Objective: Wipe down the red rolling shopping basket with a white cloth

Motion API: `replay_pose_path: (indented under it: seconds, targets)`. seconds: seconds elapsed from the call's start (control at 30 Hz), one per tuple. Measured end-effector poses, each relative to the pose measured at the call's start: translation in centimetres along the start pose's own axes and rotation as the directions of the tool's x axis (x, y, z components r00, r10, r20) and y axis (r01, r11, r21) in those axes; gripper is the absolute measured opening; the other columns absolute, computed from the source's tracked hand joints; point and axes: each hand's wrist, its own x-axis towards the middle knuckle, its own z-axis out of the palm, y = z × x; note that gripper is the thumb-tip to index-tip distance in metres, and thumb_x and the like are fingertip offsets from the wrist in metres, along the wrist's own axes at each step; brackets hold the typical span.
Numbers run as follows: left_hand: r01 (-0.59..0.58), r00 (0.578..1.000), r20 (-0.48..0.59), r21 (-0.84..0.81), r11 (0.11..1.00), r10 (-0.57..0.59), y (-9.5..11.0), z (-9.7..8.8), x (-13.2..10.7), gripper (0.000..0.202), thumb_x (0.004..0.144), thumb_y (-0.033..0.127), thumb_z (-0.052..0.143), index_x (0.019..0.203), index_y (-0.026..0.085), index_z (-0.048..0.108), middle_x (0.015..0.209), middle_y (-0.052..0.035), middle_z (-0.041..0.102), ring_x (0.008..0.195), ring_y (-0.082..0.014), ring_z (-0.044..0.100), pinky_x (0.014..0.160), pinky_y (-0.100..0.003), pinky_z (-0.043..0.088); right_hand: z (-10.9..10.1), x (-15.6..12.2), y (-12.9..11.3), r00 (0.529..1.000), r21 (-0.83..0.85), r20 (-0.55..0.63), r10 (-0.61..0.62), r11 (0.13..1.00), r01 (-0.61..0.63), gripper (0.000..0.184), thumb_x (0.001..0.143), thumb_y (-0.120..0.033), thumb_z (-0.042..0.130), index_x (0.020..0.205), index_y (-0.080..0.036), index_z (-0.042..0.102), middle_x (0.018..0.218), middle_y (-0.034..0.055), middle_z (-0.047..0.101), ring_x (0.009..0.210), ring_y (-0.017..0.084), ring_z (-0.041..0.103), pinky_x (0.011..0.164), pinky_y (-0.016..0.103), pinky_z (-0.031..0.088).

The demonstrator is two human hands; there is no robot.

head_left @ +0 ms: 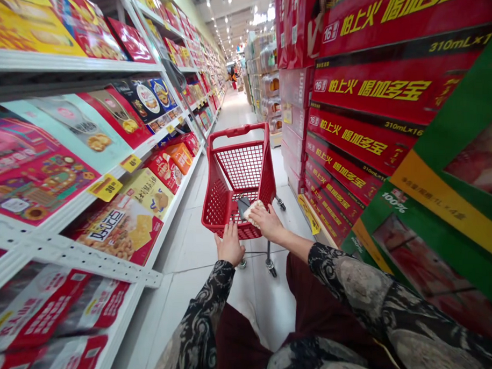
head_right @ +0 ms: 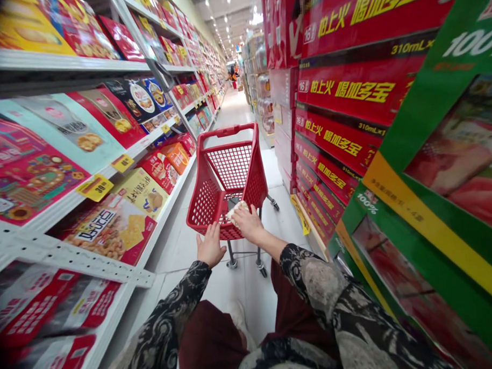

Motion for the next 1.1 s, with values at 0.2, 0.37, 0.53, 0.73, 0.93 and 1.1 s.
replay_pose_path:
  seconds: [0.2, 0.37, 0.53, 0.73, 0.93, 1.1]
  targets:
    - [-0.044, 0.999, 0.028, -0.003, 0.999, 0.044, 0.5, -0.5, 0.2, 0.077, 0.067, 0.023, 0.052, 0.139, 0.015, 0.025, 0.148, -0.0120, 0.023, 0.137, -0.0258, 0.018, 0.107, -0.057, 0.014, 0.8, 0.1, -1.2, 0.999, 0.006, -0.037, 0.002, 1.000, -0.002, 0.033, 0.088, -0.015, 0.039, 0.119, -0.020, 0.051, 0.129, 0.0097, 0.051, 0.123, 0.022, 0.040, 0.103, 0.050, 0.022]
    - [0.052, 0.999, 0.015, -0.008, 0.999, -0.051, -1.2, -0.5, 0.3, 0.072, 0.069, 0.022, 0.049, 0.138, 0.014, 0.027, 0.148, -0.0120, 0.024, 0.136, -0.0264, 0.020, 0.107, -0.058, 0.016, 0.1, 0.0, -0.2, 1.000, 0.019, -0.013, 0.006, 1.000, -0.006, 0.034, 0.087, -0.012, 0.039, 0.117, -0.022, 0.052, 0.128, 0.0088, 0.052, 0.123, 0.021, 0.040, 0.103, 0.053, 0.018]
    - [0.076, 0.997, 0.031, 0.014, 0.997, -0.076, -1.7, -0.5, 0.2, 0.075, 0.068, 0.022, 0.050, 0.138, 0.013, 0.026, 0.148, -0.0134, 0.022, 0.137, -0.0279, 0.018, 0.106, -0.058, 0.018, 0.9, 0.5, -1.2, 0.998, 0.056, -0.042, 0.038, 0.998, -0.036, 0.034, 0.087, -0.013, 0.040, 0.118, -0.021, 0.051, 0.126, 0.0084, 0.053, 0.120, 0.021, 0.043, 0.102, 0.048, 0.021]
    - [0.123, 0.992, 0.025, 0.012, 0.992, -0.124, -2.9, -0.4, 0.2, 0.073, 0.071, 0.026, 0.050, 0.138, 0.013, 0.024, 0.149, -0.0137, 0.020, 0.137, -0.0265, 0.018, 0.106, -0.057, 0.020, 1.1, 0.7, -0.9, 0.998, 0.036, -0.053, 0.027, 0.999, -0.025, 0.032, 0.089, -0.015, 0.037, 0.118, -0.021, 0.051, 0.124, 0.0090, 0.054, 0.117, 0.022, 0.045, 0.102, 0.050, 0.020]
    - [0.205, 0.979, 0.010, -0.032, 0.978, -0.205, -4.8, 0.6, 0.4, 0.076, 0.070, 0.030, 0.053, 0.138, 0.011, 0.024, 0.149, -0.0189, 0.014, 0.137, -0.0283, 0.018, 0.106, -0.051, 0.023, 1.1, 0.4, -0.9, 0.996, 0.031, -0.052, 0.075, 0.997, -0.074, 0.033, 0.089, -0.014, 0.037, 0.118, -0.022, 0.050, 0.126, 0.0079, 0.053, 0.123, 0.022, 0.039, 0.103, 0.049, 0.019]
    - [0.175, 0.985, 0.009, -0.038, 0.984, -0.174, -4.2, 0.7, -0.2, 0.079, 0.069, 0.028, 0.055, 0.139, 0.012, 0.022, 0.150, -0.0181, 0.013, 0.137, -0.0273, 0.017, 0.105, -0.051, 0.024, 3.1, 1.7, -4.8, 0.999, 0.014, -0.030, -0.030, 0.999, 0.030, 0.035, 0.089, -0.016, 0.039, 0.122, -0.022, 0.046, 0.133, 0.0082, 0.047, 0.125, 0.022, 0.038, 0.104, 0.047, 0.022]
